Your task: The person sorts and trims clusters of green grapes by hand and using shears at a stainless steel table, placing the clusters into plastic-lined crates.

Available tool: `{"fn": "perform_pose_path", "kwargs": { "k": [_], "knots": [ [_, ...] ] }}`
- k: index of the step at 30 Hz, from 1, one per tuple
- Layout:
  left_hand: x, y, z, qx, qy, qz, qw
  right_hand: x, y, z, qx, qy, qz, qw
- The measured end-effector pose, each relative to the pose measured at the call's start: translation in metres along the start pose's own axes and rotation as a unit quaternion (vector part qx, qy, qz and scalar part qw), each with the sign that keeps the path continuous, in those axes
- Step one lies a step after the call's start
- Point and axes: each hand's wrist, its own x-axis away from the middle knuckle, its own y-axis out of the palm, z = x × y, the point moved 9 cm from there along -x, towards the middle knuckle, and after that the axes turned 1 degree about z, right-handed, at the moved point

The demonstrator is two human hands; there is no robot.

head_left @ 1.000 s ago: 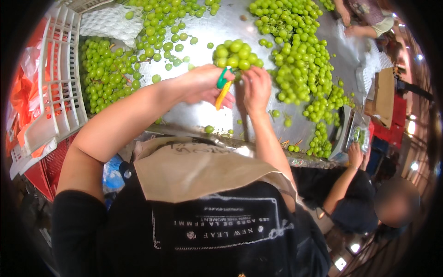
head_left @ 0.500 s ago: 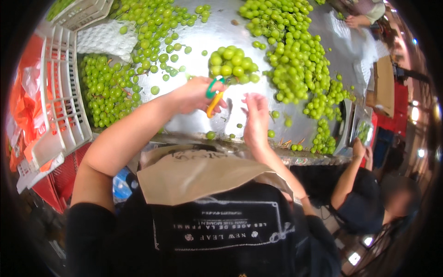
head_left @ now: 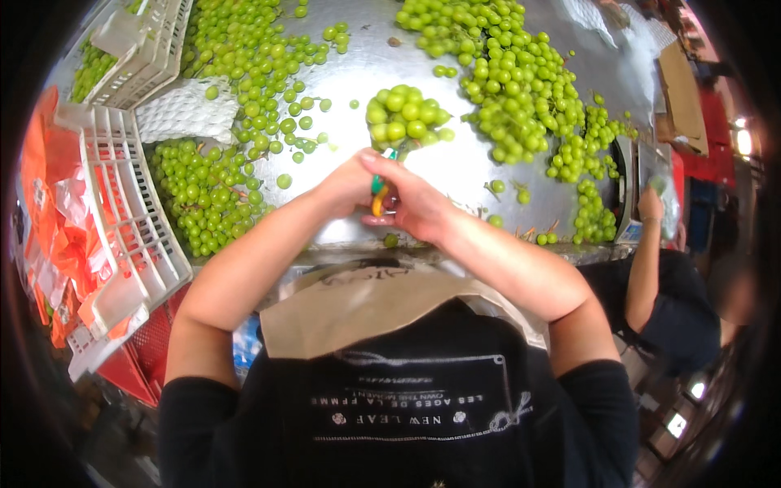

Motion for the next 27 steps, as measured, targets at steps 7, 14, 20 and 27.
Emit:
{"fn": "perform_pose_path", "kwargs": {
  "k": [7,14,20,27],
  "knots": [
    [-0.002,0.001,0.005,0.032,0.078,0.016,0.996,-0.005,-0.004,0.003,-0.013,-0.029,-0.021,0.999],
    [-0.01,-0.006,-0.007,0.055,0.043,0.035,0.997,-0.004,-0.007,0.004,-0.033,-0.025,-0.017,0.999],
    [-0.013,-0.008,-0.012,0.042,0.012,0.025,0.999,0.0,-0.006,0.001,-0.045,-0.039,-0.017,0.998],
    [0.007,0.0,0.001,-0.019,-0.024,0.039,0.999,0.005,-0.006,-0.001,-0.046,-0.009,0.011,0.999]
  ]
}}
